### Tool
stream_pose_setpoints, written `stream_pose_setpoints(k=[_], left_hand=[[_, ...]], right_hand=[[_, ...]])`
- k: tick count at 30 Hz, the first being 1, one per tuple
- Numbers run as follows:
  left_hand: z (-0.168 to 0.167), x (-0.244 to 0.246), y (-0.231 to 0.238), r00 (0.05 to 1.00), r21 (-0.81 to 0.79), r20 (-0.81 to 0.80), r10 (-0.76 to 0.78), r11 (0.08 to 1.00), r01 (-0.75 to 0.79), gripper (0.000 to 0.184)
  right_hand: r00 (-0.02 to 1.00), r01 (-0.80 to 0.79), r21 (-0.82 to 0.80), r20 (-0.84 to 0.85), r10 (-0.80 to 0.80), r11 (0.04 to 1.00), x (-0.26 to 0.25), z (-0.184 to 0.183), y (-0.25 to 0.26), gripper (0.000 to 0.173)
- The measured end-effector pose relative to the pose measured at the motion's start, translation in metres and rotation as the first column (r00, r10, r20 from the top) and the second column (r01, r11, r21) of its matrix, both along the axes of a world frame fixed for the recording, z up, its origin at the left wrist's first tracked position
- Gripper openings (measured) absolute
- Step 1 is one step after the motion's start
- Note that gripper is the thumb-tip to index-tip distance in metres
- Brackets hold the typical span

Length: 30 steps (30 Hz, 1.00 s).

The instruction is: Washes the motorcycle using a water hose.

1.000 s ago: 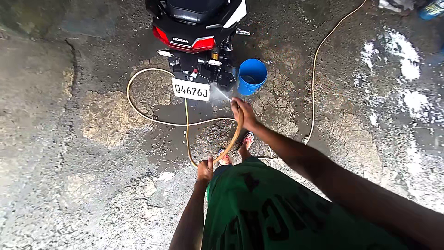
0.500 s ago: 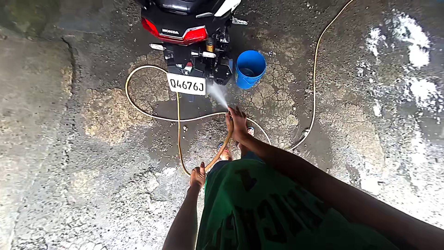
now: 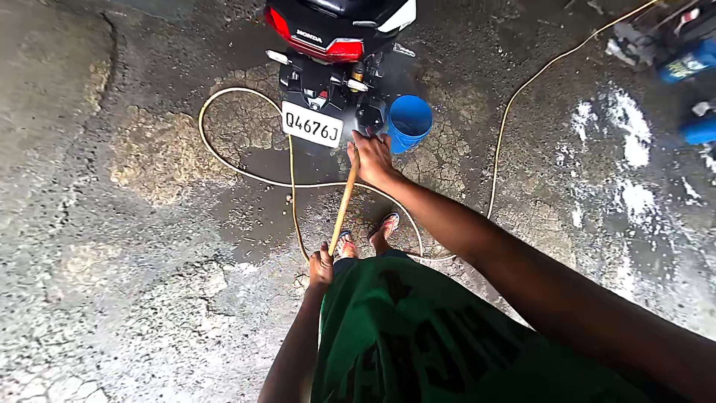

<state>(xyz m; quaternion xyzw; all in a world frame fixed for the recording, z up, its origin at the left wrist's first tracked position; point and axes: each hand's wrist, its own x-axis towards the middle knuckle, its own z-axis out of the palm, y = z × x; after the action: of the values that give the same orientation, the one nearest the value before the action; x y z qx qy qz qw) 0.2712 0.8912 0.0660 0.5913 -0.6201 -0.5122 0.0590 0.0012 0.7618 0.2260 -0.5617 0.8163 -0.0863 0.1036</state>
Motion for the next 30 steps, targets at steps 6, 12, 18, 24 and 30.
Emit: stream_pose_setpoints(k=[6, 12, 18, 24, 30], left_hand=[[0.023, -0.029, -0.014, 0.958, 0.038, -0.196, 0.211, 0.977, -0.208, 0.062], [0.028, -0.041, -0.017, 0.878, 0.097, -0.287, 0.383, 0.923, -0.371, 0.061], [0.042, -0.045, -0.016, 0.922, -0.018, -0.173, 0.347, 0.934, -0.356, 0.062], [0.049, -0.056, -0.016, 0.971, -0.055, -0.077, 0.228, 0.971, -0.233, 0.067], [0.062, -0.076, -0.022, 0.977, -0.089, -0.212, -0.035, 0.996, 0.016, 0.069]], right_hand=[[0.981, -0.184, 0.122, -0.039, 0.19, 0.975, 0.015, 0.048, -0.073, 0.037], [0.972, -0.206, 0.222, -0.067, 0.225, 0.953, 0.038, 0.054, -0.113, 0.026], [0.97, -0.211, 0.192, -0.076, 0.229, 0.958, 0.025, 0.042, -0.117, 0.023], [0.991, -0.125, 0.077, -0.047, 0.129, 0.989, -0.013, 0.04, -0.097, 0.035], [0.998, -0.037, -0.049, 0.042, 0.039, 0.998, -0.108, 0.022, -0.064, 0.045]])
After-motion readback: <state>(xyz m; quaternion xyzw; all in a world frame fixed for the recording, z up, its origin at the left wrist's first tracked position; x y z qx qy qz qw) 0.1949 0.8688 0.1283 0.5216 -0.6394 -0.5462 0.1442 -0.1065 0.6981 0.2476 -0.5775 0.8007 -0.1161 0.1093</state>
